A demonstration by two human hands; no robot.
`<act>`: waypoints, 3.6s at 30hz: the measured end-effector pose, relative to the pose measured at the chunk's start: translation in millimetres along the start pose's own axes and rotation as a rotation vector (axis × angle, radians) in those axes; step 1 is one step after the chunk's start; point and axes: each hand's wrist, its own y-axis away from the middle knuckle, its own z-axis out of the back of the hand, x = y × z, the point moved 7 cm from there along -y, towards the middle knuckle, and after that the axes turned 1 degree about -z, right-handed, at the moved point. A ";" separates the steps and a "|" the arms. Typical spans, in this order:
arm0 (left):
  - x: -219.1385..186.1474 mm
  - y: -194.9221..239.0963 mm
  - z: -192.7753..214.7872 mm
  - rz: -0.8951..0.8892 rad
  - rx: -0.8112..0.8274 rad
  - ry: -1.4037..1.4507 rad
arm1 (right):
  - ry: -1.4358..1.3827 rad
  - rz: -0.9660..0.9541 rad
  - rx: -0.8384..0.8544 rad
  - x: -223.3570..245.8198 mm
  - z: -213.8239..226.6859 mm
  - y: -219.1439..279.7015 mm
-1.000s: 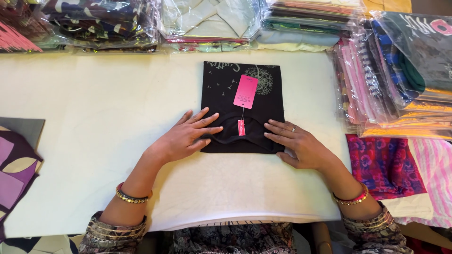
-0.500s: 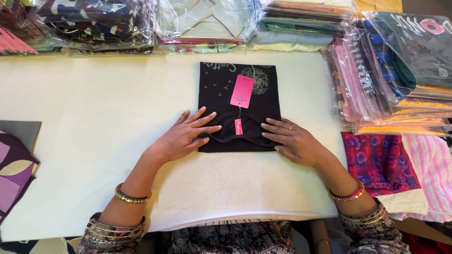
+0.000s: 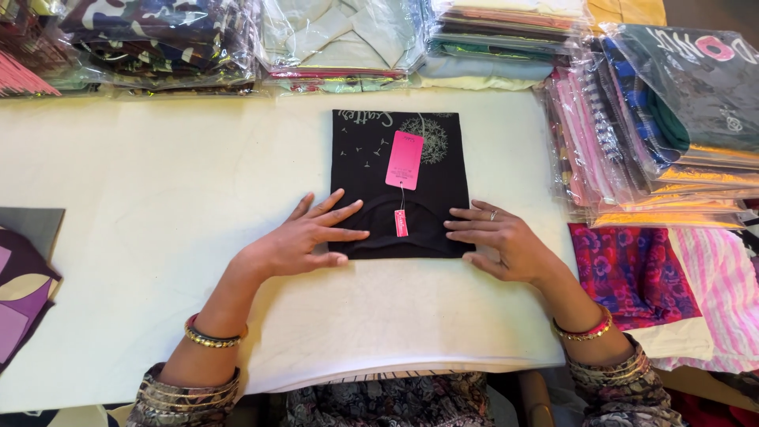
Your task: The person folds a black t-shirt on a white table, smoothing the fabric and aligning the edges. They then place the folded shirt into a clear plastic bag, seal it, and set it aside.
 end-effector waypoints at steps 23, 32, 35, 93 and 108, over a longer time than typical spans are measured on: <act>83.6 -164.9 -3.4 0.266 -0.438 -0.340 | 0.203 -0.308 -0.003 -104.3 -65.2 -135.1; 89.1 -140.3 9.6 0.483 -0.396 -0.265 | 0.340 -0.672 0.054 -170.0 -51.7 -107.0; 88.9 -138.0 14.9 0.534 -0.477 -0.389 | 0.501 -0.687 -0.111 -163.4 -42.8 -103.6; 70.2 -50.7 -18.4 0.458 -0.315 1.190 | -1.030 -0.555 -0.149 -76.3 -39.7 -50.0; 66.1 -60.4 -31.9 0.374 -0.427 1.152 | -1.015 -0.709 -0.314 -88.2 -25.2 -41.7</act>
